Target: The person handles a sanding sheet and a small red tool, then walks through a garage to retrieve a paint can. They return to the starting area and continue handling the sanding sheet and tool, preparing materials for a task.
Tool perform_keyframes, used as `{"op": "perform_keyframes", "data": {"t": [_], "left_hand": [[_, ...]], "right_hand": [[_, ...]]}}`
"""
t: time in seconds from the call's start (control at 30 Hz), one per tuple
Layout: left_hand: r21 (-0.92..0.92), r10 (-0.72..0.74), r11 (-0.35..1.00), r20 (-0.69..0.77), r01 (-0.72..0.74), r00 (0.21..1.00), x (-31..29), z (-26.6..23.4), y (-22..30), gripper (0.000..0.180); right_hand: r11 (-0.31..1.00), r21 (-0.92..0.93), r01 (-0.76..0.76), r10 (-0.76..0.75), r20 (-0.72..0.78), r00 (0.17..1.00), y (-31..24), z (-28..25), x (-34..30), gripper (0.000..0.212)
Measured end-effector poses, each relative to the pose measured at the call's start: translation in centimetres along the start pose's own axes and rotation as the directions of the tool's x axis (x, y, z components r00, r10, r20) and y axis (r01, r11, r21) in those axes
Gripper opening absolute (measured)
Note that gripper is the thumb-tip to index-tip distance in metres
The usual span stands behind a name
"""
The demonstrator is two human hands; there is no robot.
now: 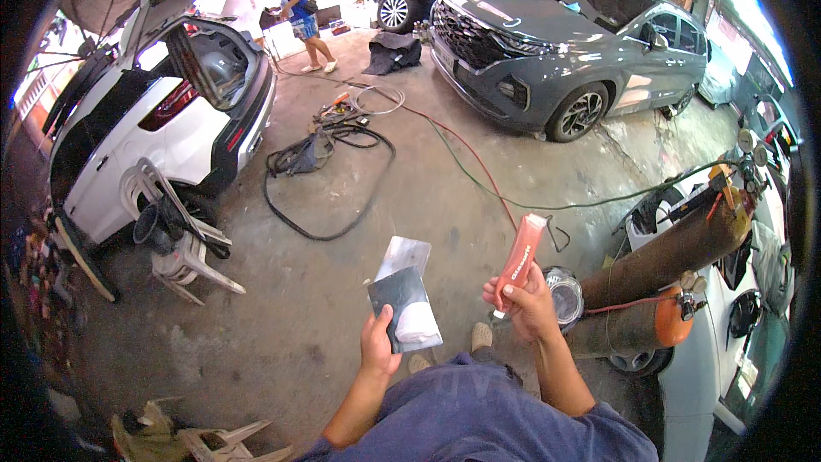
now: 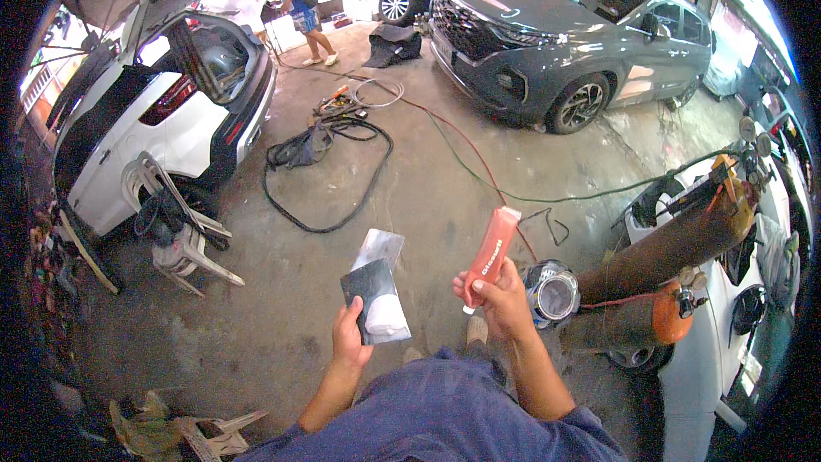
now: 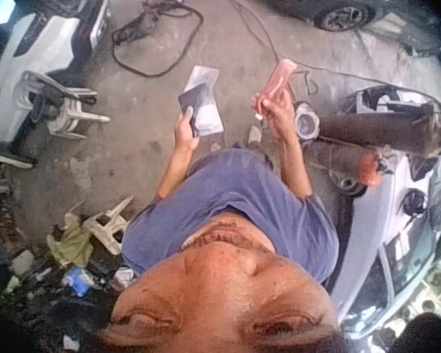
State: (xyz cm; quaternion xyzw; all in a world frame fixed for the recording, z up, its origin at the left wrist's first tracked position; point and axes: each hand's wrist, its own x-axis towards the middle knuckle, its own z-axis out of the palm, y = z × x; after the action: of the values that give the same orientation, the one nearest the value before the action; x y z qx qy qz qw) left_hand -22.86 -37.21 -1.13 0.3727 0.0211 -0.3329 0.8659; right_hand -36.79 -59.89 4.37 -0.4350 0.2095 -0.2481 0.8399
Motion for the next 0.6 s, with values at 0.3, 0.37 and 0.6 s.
{"op": "perform_keyframes", "data": {"t": [0.3, 0.37, 0.6], "left_hand": [[0.041, -0.005, 0.999, 0.008, 0.004, 1.000, 0.1, -0.6, -0.7, 0.041], [0.052, 0.002, 0.999, 0.010, -0.003, 1.000, -0.1, 0.3, -0.6, 0.041], [0.041, -0.004, 0.999, 0.017, 0.004, 1.000, -0.5, 0.7, -0.9, 0.041]], "right_hand": [[0.992, -0.127, -0.004, -0.004, -0.068, 0.998, -0.5, -1.4, 0.3, 0.032], [0.986, -0.166, 0.010, -0.024, -0.083, 0.996, 0.0, -2.0, 0.2, 0.029], [0.997, -0.064, -0.039, 0.035, -0.063, 0.997, 1.6, -2.8, -0.8, 0.028]]}}
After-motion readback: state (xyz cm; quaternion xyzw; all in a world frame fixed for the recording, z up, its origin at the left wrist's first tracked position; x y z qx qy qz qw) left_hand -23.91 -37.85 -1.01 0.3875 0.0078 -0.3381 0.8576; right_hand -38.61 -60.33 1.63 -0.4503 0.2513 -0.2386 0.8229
